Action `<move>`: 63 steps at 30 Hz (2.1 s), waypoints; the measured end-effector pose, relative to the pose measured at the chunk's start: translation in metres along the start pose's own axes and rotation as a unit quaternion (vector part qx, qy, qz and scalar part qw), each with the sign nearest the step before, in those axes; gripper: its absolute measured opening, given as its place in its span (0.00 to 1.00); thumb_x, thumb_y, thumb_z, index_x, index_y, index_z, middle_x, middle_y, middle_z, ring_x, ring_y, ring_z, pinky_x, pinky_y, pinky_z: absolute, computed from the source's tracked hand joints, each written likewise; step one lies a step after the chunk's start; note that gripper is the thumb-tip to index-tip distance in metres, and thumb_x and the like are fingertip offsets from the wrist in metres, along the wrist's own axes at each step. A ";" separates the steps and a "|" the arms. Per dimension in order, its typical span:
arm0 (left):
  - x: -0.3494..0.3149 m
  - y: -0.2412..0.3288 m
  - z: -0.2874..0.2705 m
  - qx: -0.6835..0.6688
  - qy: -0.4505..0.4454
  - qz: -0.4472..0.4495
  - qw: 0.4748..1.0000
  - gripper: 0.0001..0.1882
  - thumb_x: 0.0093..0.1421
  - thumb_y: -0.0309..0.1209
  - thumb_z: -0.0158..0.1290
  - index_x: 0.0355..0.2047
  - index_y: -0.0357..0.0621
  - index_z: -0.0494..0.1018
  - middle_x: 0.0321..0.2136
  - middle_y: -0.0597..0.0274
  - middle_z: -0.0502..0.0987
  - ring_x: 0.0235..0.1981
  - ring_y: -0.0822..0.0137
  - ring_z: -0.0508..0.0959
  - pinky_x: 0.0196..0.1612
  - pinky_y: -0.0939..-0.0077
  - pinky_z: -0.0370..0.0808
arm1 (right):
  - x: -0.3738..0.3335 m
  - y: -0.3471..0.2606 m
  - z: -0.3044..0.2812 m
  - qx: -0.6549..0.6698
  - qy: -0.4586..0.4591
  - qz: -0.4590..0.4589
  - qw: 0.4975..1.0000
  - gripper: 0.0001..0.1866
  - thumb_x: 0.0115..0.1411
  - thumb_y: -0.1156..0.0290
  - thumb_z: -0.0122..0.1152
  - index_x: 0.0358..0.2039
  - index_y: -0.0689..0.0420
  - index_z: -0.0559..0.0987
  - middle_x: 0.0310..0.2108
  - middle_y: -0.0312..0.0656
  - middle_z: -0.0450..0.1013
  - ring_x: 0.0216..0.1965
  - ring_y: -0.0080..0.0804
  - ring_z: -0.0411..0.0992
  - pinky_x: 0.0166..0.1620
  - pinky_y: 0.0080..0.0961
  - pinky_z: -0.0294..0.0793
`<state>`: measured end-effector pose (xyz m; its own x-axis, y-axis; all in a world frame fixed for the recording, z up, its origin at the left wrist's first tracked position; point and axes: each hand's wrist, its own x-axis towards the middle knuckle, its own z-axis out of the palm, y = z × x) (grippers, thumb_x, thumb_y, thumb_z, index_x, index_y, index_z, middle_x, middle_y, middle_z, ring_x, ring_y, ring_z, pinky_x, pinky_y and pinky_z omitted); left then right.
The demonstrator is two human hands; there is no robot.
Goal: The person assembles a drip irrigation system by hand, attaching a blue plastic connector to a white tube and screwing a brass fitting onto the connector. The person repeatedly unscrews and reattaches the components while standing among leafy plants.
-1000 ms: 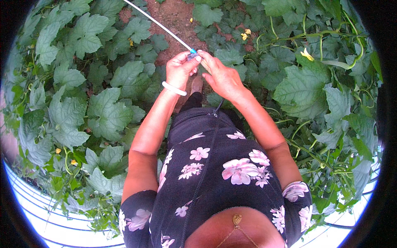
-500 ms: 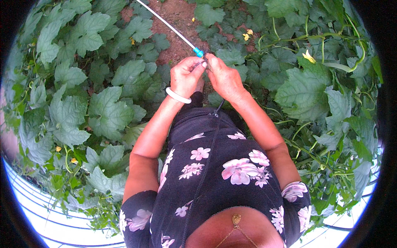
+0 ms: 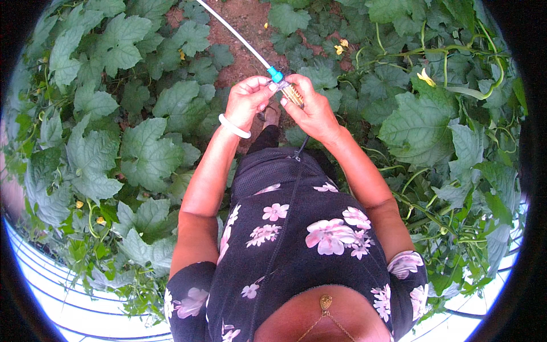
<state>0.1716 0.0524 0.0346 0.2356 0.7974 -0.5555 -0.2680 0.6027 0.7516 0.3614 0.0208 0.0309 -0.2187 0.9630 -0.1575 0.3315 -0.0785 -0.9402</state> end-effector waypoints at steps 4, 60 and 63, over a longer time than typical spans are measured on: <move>-0.004 0.004 0.009 -0.020 0.006 0.001 1.000 0.06 0.63 0.27 0.61 0.39 0.40 0.80 0.24 0.72 0.76 0.19 0.82 0.65 0.21 0.84 0.59 | -0.001 -0.003 -0.003 0.022 -0.008 0.027 0.999 0.26 0.64 0.65 0.62 0.58 0.54 0.64 0.43 0.55 0.77 0.44 0.54 0.79 0.46 0.42 0.77; 0.006 0.001 -0.014 0.090 -0.044 0.163 0.982 0.04 0.64 0.23 0.59 0.39 0.39 0.80 0.35 0.68 0.80 0.37 0.75 0.77 0.45 0.78 0.75 | 0.000 -0.013 -0.015 -0.048 0.086 -0.061 0.993 0.24 0.59 0.64 0.68 0.54 0.55 0.73 0.44 0.48 0.79 0.41 0.41 0.82 0.44 0.31 0.81; 0.013 -0.009 -0.017 0.092 -0.038 0.177 0.979 0.07 0.63 0.22 0.60 0.41 0.39 0.79 0.36 0.69 0.80 0.39 0.76 0.78 0.46 0.79 0.75 | 0.000 -0.003 -0.011 0.008 0.063 -0.039 0.997 0.24 0.59 0.67 0.69 0.54 0.57 0.73 0.42 0.44 0.80 0.41 0.35 0.81 0.43 0.29 0.80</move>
<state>0.1614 0.0576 0.0149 0.2282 0.9470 -0.2259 -0.1739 0.2679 0.9476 0.3704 0.0243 0.0374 -0.1262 0.9909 -0.0460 0.3023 -0.0057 -0.9532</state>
